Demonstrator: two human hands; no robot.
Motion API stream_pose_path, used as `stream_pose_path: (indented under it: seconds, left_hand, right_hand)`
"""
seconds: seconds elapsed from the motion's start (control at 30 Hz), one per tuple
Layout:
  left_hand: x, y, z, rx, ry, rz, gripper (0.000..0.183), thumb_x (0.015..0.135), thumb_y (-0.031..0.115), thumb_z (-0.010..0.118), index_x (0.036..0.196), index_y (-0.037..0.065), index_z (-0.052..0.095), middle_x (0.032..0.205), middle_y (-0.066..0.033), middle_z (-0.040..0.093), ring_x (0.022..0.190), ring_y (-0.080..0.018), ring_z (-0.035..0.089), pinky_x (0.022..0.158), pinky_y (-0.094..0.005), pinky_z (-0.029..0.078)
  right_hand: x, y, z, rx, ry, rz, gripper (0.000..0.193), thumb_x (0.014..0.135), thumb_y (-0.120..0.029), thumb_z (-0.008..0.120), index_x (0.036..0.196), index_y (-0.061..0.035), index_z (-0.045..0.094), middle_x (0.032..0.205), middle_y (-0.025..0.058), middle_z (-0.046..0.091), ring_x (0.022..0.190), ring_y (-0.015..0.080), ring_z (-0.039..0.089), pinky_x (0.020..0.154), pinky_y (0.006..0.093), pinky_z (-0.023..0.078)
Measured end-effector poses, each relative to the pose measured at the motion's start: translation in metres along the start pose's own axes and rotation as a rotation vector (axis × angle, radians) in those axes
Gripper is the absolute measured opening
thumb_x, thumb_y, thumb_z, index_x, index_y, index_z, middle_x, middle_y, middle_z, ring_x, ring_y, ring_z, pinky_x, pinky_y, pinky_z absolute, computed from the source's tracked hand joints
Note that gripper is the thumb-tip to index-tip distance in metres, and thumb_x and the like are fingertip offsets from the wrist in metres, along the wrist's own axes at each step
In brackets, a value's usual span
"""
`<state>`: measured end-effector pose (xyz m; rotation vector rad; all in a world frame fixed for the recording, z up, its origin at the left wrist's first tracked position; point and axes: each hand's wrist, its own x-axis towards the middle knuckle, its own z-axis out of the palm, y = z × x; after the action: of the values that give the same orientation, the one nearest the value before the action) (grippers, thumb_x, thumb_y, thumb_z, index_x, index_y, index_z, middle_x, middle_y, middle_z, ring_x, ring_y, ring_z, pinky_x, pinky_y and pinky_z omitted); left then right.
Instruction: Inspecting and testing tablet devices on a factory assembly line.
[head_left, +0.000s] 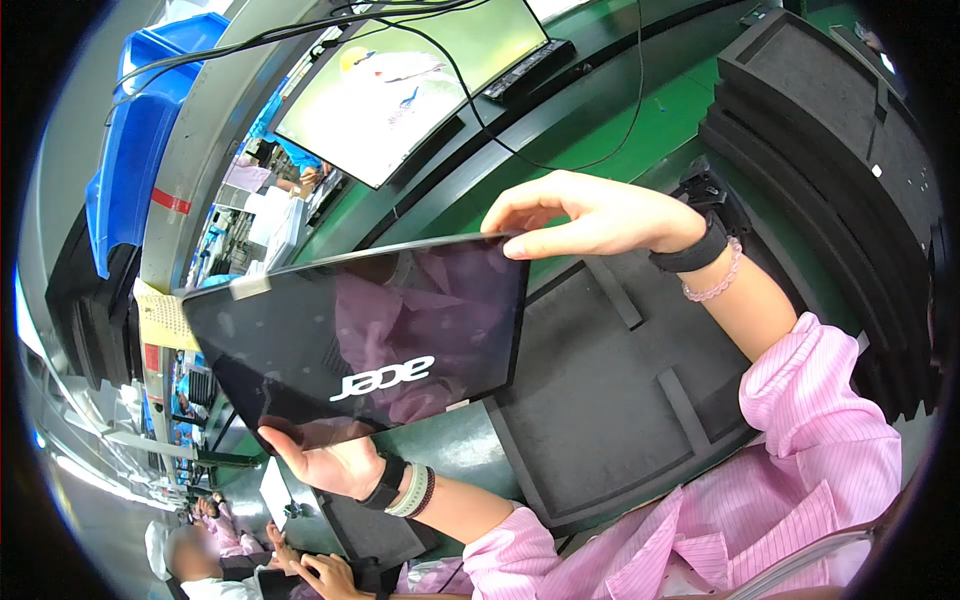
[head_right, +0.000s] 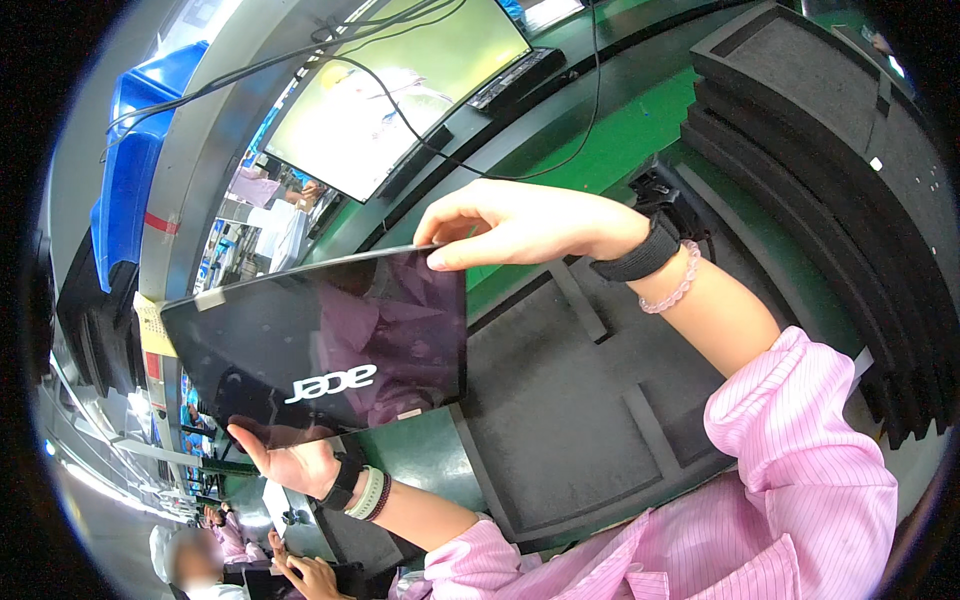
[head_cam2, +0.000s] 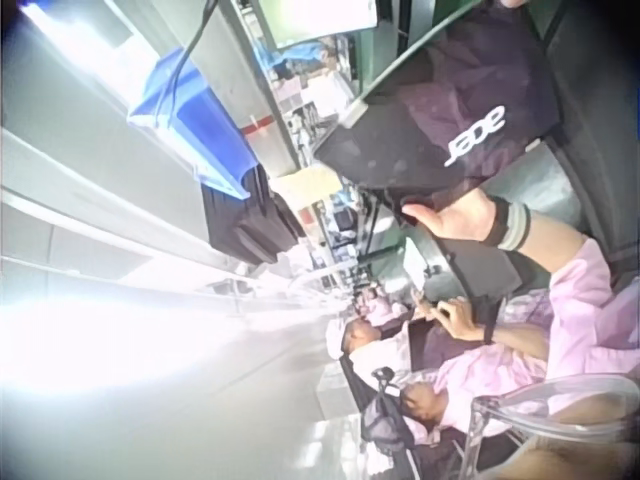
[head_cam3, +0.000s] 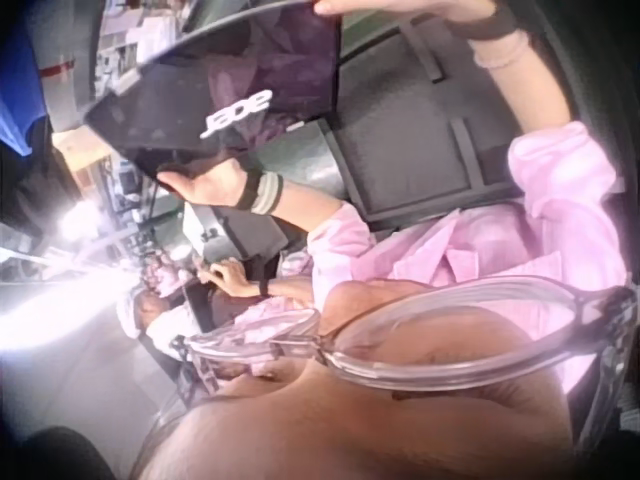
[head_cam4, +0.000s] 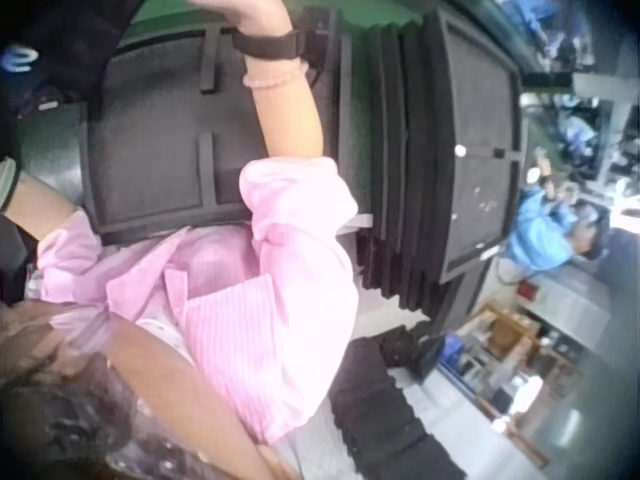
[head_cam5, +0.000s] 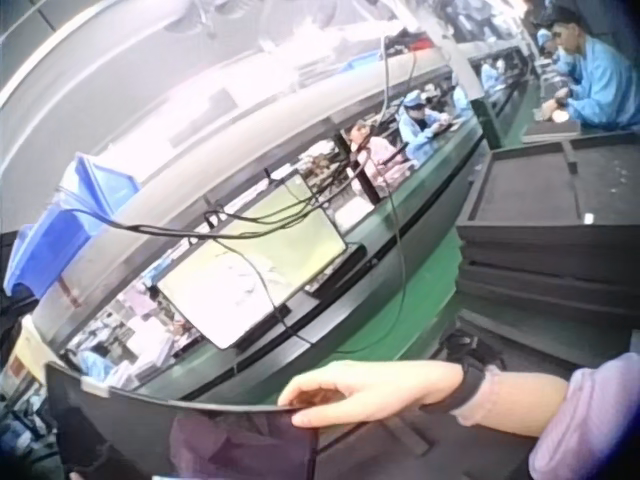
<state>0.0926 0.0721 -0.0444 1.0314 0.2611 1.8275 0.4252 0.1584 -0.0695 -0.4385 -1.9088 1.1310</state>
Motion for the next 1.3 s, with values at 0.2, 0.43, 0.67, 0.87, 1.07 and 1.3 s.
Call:
stream_pose_path:
  seconds: [0.2, 0.43, 0.67, 0.87, 1.07, 1.3]
  left_hand:
    - [0.007, 0.004, -0.017, -0.045, -0.044, -0.053, 0.03, 0.09, 0.039, 0.05, 0.097, 0.017, 0.068, 0.099, 0.0, 0.065, 0.091, -0.0118, 0.057, 0.078, -0.0319, 0.044]
    - [0.017, 0.001, -0.038, -0.31, -0.216, -0.375, 0.028, 0.086, 0.043, 0.053, 0.096, 0.021, 0.068, 0.096, -0.0017, 0.064, 0.087, -0.0118, 0.053, 0.076, -0.0307, 0.042]
    - [0.017, 0.003, -0.05, -0.222, -0.039, -0.266, 0.029, 0.084, 0.046, 0.055, 0.094, 0.023, 0.069, 0.097, -0.004, 0.065, 0.083, -0.0179, 0.056, 0.071, -0.0325, 0.044]
    - [0.015, 0.004, -0.048, -0.309, -0.091, -0.295, 0.031, 0.086, 0.052, 0.05, 0.097, 0.029, 0.068, 0.092, -0.0012, 0.066, 0.069, -0.0167, 0.056, 0.056, -0.0335, 0.044]
    - [0.01, 0.005, -0.031, -0.212, 0.069, -0.292, 0.025, 0.083, 0.048, 0.057, 0.089, 0.029, 0.07, 0.078, 0.0064, 0.064, 0.065, -0.0071, 0.051, 0.052, -0.0267, 0.041]
    - [0.009, -0.007, -0.007, 0.04, 0.338, -0.122, 0.017, 0.08, 0.044, 0.064, 0.082, 0.028, 0.07, 0.077, 0.0097, 0.061, 0.072, -0.0037, 0.05, 0.063, -0.0216, 0.04]
  right_hand:
    - [-0.003, -0.014, 0.004, 0.262, 0.025, 0.009, 0.022, 0.084, -0.015, 0.061, 0.098, 0.0013, 0.06, 0.086, 0.0034, 0.063, 0.076, 0.0091, 0.059, 0.074, 0.023, 0.047]
    - [-0.009, -0.036, 0.019, 0.456, 0.099, -0.096, 0.02, 0.082, -0.006, 0.062, 0.099, 0.0008, 0.054, 0.085, 0.0059, 0.064, 0.078, 0.0098, 0.06, 0.072, 0.022, 0.048]
    - [-0.013, -0.044, 0.03, 0.377, 0.167, -0.142, 0.016, 0.082, -0.007, 0.062, 0.094, 0.0, 0.053, 0.083, 0.0049, 0.063, 0.078, 0.0076, 0.059, 0.069, 0.0213, 0.047]
    - [-0.016, -0.048, 0.034, 0.212, 0.245, -0.217, 0.017, 0.083, 0.002, 0.059, 0.098, 0.0015, 0.052, 0.092, 0.0055, 0.057, 0.086, 0.0108, 0.06, 0.075, 0.0246, 0.051]
    - [-0.013, -0.041, 0.034, 0.279, 0.338, -0.296, 0.011, 0.086, -0.004, 0.057, 0.095, -0.0008, 0.051, 0.087, 0.0047, 0.061, 0.081, 0.0094, 0.06, 0.073, 0.024, 0.051]
    - [-0.012, -0.045, 0.032, 0.259, 0.338, -0.351, 0.014, 0.087, 0.002, 0.051, 0.101, 0.0035, 0.052, 0.095, 0.0086, 0.06, 0.086, 0.0139, 0.061, 0.073, 0.0281, 0.055]
